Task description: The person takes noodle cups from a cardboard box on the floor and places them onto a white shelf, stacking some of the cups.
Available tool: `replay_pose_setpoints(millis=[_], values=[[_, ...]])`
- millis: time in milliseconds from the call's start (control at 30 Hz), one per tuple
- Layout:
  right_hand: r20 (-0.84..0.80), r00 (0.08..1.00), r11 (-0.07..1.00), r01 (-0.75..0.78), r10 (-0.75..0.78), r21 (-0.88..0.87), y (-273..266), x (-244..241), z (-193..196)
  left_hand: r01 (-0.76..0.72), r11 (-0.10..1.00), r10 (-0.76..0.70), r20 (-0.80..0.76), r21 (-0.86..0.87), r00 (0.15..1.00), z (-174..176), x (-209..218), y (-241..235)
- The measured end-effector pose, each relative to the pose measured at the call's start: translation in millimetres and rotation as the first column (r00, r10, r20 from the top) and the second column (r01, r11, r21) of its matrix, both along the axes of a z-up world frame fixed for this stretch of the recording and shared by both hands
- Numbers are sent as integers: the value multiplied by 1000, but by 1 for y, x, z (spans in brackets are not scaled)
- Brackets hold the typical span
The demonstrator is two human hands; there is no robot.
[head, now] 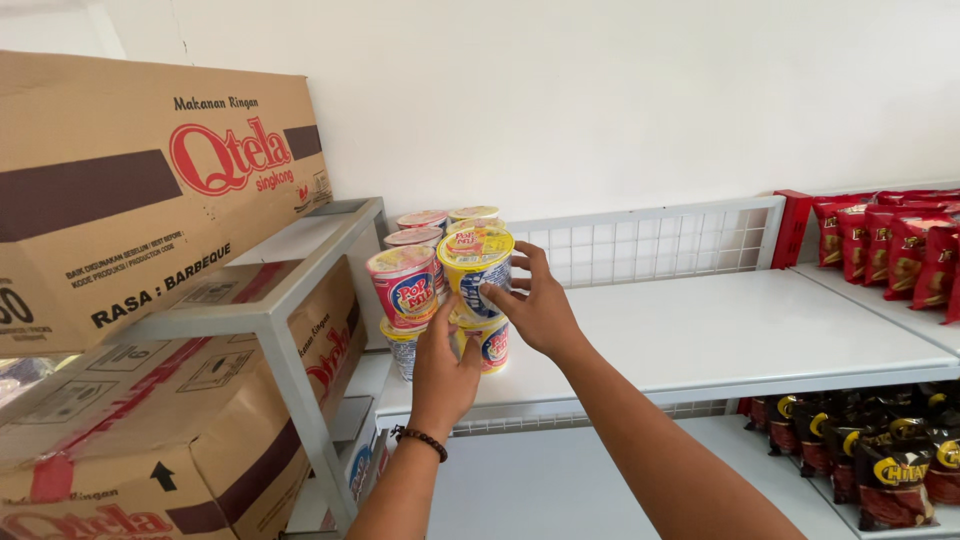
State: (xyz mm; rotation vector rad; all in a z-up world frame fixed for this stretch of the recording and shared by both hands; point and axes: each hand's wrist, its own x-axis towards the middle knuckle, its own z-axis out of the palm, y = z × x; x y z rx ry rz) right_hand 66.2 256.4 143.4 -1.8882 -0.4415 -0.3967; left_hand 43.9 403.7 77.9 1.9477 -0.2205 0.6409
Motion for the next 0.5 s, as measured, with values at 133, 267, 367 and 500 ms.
replay_pose_setpoints(millis=[133, 267, 367, 500], values=[[-57, 998, 1000, 24, -24, 10, 9, 14, -10, -41, 998, 44, -61, 55, 997, -16, 19, 7], [-92, 995, 999, 44, -45, -11, 15, 18, -15, -45, 996, 50, -77, 71, 996, -19, 22, 9], [-88, 995, 998, 53, -54, -22, 18, 20, -17, -56, 994, 62, -62, 94, 996, -15, 21, 7], [-78, 995, 998, 59, -61, -27, 22, 25, -20, -52, 992, 59, -53, 114, 997, -12, 18, 8]])
